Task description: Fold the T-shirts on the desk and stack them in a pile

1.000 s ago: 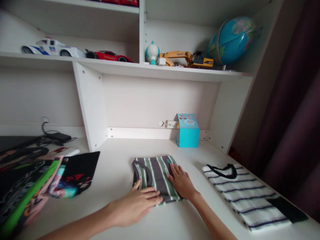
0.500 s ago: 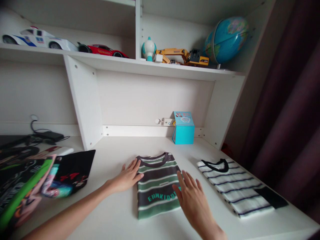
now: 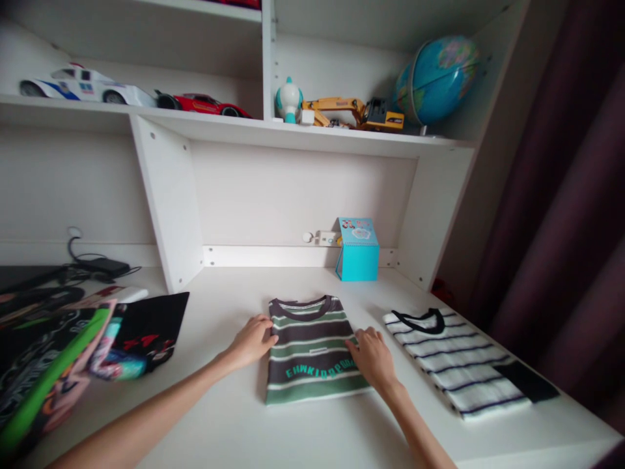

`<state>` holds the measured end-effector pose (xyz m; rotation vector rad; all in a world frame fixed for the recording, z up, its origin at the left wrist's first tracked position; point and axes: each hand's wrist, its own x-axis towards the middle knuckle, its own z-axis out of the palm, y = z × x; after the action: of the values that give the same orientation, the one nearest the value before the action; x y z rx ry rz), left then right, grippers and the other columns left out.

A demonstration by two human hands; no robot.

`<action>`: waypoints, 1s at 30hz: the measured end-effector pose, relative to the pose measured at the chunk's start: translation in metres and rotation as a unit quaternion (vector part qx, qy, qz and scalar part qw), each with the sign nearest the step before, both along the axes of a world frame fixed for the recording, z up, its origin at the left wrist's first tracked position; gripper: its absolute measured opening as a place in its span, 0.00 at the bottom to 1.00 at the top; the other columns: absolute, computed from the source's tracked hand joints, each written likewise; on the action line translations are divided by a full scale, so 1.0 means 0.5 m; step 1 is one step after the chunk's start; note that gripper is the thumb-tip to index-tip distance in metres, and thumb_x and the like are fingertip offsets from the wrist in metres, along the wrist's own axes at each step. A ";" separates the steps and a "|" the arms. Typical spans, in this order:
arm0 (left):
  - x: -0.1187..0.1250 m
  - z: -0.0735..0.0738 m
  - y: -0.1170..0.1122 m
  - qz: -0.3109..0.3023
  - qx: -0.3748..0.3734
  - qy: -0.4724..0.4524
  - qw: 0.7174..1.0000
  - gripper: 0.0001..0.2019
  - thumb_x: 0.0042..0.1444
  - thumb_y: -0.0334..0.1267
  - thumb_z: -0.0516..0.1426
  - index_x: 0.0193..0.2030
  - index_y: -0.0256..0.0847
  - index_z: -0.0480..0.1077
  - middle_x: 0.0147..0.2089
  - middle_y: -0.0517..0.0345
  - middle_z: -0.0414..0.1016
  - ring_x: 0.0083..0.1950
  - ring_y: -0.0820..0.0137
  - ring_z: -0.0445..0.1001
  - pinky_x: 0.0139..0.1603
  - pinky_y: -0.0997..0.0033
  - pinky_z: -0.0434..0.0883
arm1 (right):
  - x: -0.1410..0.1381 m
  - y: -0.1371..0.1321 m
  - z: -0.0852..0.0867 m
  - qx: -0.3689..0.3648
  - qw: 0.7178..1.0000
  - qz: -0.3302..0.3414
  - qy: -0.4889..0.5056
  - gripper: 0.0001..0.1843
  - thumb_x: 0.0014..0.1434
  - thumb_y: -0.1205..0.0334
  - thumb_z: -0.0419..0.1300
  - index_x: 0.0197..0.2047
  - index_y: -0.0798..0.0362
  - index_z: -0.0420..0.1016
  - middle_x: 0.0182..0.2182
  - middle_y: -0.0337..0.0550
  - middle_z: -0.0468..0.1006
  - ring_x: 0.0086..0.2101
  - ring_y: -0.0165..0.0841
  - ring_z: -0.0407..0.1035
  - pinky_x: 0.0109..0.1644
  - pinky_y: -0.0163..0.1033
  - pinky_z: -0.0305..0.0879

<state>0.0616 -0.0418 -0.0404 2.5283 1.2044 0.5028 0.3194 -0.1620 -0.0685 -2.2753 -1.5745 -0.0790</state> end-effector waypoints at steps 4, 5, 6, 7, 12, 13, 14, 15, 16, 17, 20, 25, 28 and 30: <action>0.015 -0.017 0.008 -0.016 -0.141 -0.153 0.978 0.08 0.48 0.31 0.54 0.37 0.37 0.64 0.33 0.57 0.72 0.34 0.70 0.71 0.36 0.73 0.66 | 0.008 0.026 0.005 0.016 0.999 0.003 0.034 0.09 0.52 0.63 0.53 0.36 0.56 0.69 0.33 0.48 0.74 0.37 0.36 0.68 0.39 0.35 0.60; 0.017 -0.021 0.007 -0.025 -0.172 -0.194 0.965 0.11 0.48 0.31 0.54 0.40 0.38 0.62 0.31 0.59 0.71 0.31 0.72 0.71 0.34 0.74 0.66 | 0.008 0.028 0.006 0.020 0.999 0.005 0.041 0.09 0.51 0.65 0.53 0.36 0.56 0.69 0.32 0.47 0.74 0.36 0.36 0.69 0.38 0.35 0.60; 0.018 -0.023 0.004 -0.035 -0.192 -0.229 0.954 0.14 0.47 0.30 0.54 0.43 0.38 0.61 0.30 0.61 0.71 0.30 0.73 0.71 0.31 0.75 0.66 | 0.009 0.028 0.007 0.025 0.998 0.008 0.049 0.09 0.50 0.66 0.52 0.36 0.56 0.69 0.31 0.46 0.74 0.34 0.35 0.69 0.37 0.34 0.59; 0.020 -0.023 -0.001 -0.044 -0.202 -0.255 0.945 0.17 0.47 0.30 0.54 0.45 0.38 0.59 0.29 0.62 0.71 0.28 0.73 0.70 0.30 0.75 0.66 | 0.011 0.026 0.010 0.028 0.998 0.013 0.056 0.11 0.49 0.67 0.52 0.37 0.55 0.68 0.30 0.44 0.75 0.33 0.33 0.69 0.35 0.34 0.60; 0.050 0.016 -0.054 -0.070 -0.178 -0.275 0.942 0.18 0.45 0.31 0.55 0.47 0.37 0.65 0.36 0.58 0.72 0.26 0.77 0.67 0.29 0.76 0.66 | 0.044 -0.022 0.058 0.079 0.990 0.072 0.088 0.18 0.46 0.67 0.50 0.42 0.51 0.67 0.31 0.39 0.76 0.31 0.32 0.70 0.35 0.33 0.61; 0.065 0.028 -0.067 -0.080 -0.174 -0.274 0.943 0.18 0.46 0.32 0.55 0.47 0.36 0.66 0.37 0.56 0.73 0.26 0.76 0.68 0.29 0.75 0.66 | 0.059 -0.038 0.073 0.090 0.990 0.076 0.083 0.17 0.46 0.66 0.49 0.41 0.50 0.69 0.32 0.39 0.76 0.31 0.33 0.70 0.35 0.34 0.61; 0.084 0.041 -0.081 -0.094 -0.171 -0.278 0.941 0.18 0.47 0.33 0.55 0.48 0.35 0.67 0.39 0.53 0.73 0.27 0.75 0.68 0.29 0.75 0.67 | 0.078 -0.055 0.088 0.100 0.990 0.072 0.071 0.16 0.46 0.65 0.49 0.39 0.50 0.70 0.32 0.39 0.76 0.30 0.33 0.70 0.34 0.35 0.61; 0.107 0.053 -0.096 -0.111 -0.168 -0.288 0.936 0.19 0.47 0.33 0.55 0.49 0.35 0.67 0.41 0.51 0.73 0.27 0.75 0.69 0.30 0.75 0.67 | 0.100 -0.075 0.104 0.108 0.991 0.058 0.055 0.16 0.47 0.63 0.49 0.38 0.49 0.71 0.31 0.40 0.76 0.29 0.34 0.69 0.34 0.35 0.61; 0.134 0.064 -0.110 -0.129 -0.162 -0.303 0.930 0.21 0.47 0.33 0.55 0.50 0.35 0.67 0.45 0.49 0.72 0.28 0.75 0.69 0.31 0.74 0.68 | 0.127 -0.095 0.119 0.118 0.992 0.038 0.039 0.16 0.48 0.62 0.49 0.38 0.49 0.72 0.31 0.40 0.77 0.28 0.34 0.69 0.33 0.36 0.61; 0.164 0.074 -0.125 -0.146 -0.155 -0.318 0.924 0.21 0.47 0.32 0.55 0.51 0.35 0.67 0.50 0.48 0.69 0.28 0.76 0.69 0.31 0.74 0.69 | 0.158 -0.116 0.133 0.127 0.991 0.015 0.024 0.16 0.48 0.61 0.50 0.38 0.48 0.73 0.31 0.40 0.77 0.28 0.35 0.69 0.33 0.37 0.61; 0.268 0.095 -0.169 -0.186 -0.147 -0.360 0.902 0.22 0.46 0.31 0.56 0.51 0.35 0.67 0.57 0.46 0.63 0.28 0.77 0.70 0.34 0.73 0.70 | 0.263 -0.177 0.164 0.146 0.988 -0.059 -0.008 0.15 0.47 0.59 0.53 0.39 0.46 0.74 0.31 0.41 0.77 0.29 0.36 0.70 0.33 0.38 0.61; 0.437 0.093 -0.238 -0.203 -0.156 -0.401 0.880 0.22 0.44 0.28 0.56 0.50 0.36 0.68 0.55 0.48 0.65 0.36 0.70 0.72 0.40 0.70 0.71 | 0.422 -0.246 0.170 0.137 0.979 -0.147 -0.028 0.13 0.49 0.61 0.54 0.39 0.46 0.75 0.30 0.48 0.77 0.28 0.38 0.70 0.29 0.40 0.60; 0.504 0.071 -0.259 -0.182 -0.167 -0.403 0.881 0.22 0.43 0.26 0.56 0.48 0.37 0.69 0.53 0.48 0.66 0.42 0.66 0.71 0.46 0.66 0.69 | 0.495 -0.257 0.139 0.141 0.977 -0.159 -0.020 0.15 0.51 0.59 0.53 0.40 0.48 0.74 0.30 0.50 0.77 0.29 0.39 0.71 0.29 0.40 0.61; 0.530 0.049 -0.259 -0.150 -0.179 -0.397 0.888 0.22 0.43 0.27 0.56 0.48 0.36 0.69 0.53 0.47 0.66 0.45 0.64 0.70 0.48 0.66 0.67 | 0.538 -0.254 0.102 0.132 0.977 -0.167 -0.022 0.17 0.51 0.57 0.51 0.42 0.48 0.73 0.30 0.48 0.77 0.31 0.41 0.71 0.30 0.41 0.62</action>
<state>0.3267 -0.1711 -0.0161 1.8231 0.5182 0.9922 0.5883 -0.2890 -0.0173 -2.3093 -1.1073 -0.4054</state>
